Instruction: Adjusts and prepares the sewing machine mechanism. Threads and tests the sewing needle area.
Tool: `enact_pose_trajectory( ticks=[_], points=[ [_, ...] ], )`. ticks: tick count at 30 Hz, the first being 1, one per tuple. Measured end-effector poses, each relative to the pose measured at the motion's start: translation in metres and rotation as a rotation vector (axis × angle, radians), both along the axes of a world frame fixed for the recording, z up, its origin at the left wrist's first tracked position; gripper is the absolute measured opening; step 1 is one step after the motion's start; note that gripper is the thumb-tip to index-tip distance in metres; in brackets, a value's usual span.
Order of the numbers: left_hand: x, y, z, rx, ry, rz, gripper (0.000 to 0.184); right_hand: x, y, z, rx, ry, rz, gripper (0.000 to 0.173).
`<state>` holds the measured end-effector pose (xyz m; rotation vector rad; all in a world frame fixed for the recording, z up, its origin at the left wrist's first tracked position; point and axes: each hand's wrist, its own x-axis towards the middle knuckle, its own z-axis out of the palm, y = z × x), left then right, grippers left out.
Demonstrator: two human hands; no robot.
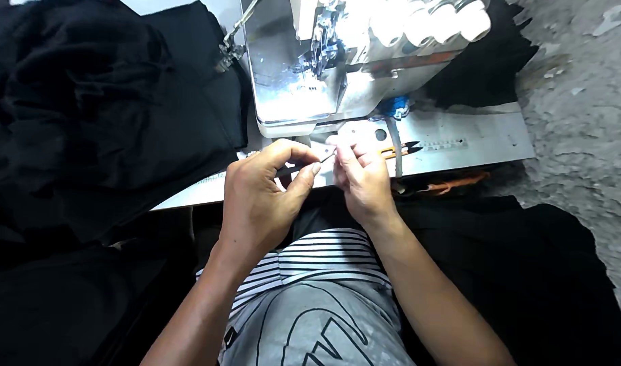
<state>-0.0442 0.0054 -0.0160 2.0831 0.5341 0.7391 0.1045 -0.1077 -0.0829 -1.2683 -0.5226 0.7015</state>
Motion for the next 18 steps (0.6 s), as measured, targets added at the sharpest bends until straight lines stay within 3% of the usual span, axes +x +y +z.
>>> enact_pose_trajectory(
  ticks=[3,6,7,11,13,18],
  points=[
    [0.007,0.003,0.001,-0.063,-0.012,-0.105,0.009,0.000,0.006,0.001,0.033,0.504,0.301,0.070],
    [0.017,0.013,0.005,-0.220,0.009,-0.264,0.008,0.007,0.022,0.014,0.243,0.647,0.374,0.092],
    [0.021,0.019,0.007,-0.264,0.017,-0.307,0.008,0.012,0.028,0.020,0.295,0.636,0.333,0.087],
    [0.043,0.061,0.011,-0.216,0.057,-0.360,0.005,0.036,0.045,0.030,0.354,0.487,0.165,0.031],
    [0.053,0.089,0.019,-0.066,0.122,-0.328,0.005,0.042,0.048,0.032,0.257,0.261,0.059,0.024],
    [0.080,0.125,0.037,0.250,0.346,-0.161,0.011,0.067,0.058,0.025,0.114,-0.562,-0.087,0.014]
  ],
)
